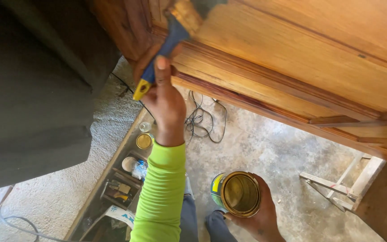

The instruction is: The person applies wood stain to a wooden cabinet using a paintbrush. They repeatedly dip the brush into a can of stain and brush the liquid onto the cabinet surface, covering edges and panels.

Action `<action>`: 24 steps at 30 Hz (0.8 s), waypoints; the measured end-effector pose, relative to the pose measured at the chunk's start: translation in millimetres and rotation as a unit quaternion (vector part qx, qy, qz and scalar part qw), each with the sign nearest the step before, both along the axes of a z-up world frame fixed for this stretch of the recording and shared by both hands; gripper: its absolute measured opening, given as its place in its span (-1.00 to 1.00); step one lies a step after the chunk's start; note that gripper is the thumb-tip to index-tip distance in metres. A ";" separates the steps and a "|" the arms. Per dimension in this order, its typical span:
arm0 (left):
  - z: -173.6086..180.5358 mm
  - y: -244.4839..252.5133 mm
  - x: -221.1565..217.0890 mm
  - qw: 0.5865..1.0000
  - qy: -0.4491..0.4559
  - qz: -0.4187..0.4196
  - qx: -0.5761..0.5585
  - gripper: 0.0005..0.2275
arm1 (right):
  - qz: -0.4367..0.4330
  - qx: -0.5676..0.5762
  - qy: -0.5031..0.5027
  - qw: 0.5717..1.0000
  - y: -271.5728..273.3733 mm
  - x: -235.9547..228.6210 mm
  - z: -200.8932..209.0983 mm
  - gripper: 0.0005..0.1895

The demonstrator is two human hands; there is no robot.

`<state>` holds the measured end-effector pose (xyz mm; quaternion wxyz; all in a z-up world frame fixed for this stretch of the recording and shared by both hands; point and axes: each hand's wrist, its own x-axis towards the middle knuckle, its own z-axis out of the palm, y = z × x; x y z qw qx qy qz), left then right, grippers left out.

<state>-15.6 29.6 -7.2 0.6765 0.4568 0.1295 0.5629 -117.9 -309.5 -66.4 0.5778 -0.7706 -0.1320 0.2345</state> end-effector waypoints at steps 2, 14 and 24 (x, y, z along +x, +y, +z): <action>7.1 2.5 -5.8 0.999 -0.022 0.028 0.000 -0.73 | 0.026 -0.088 -0.053 0.994 -1.1 0.7 3.5 0.26; -2.3 -54.7 27.2 0.991 -0.078 0.106 -0.017 -0.82 | 0.029 -0.066 -0.010 0.997 -31.0 -2.8 12.3 0.20; 21.6 -164.7 17.3 0.986 0.073 0.070 0.134 -0.80 | 0.034 -0.100 0.001 0.994 -59.4 -2.7 7.3 0.20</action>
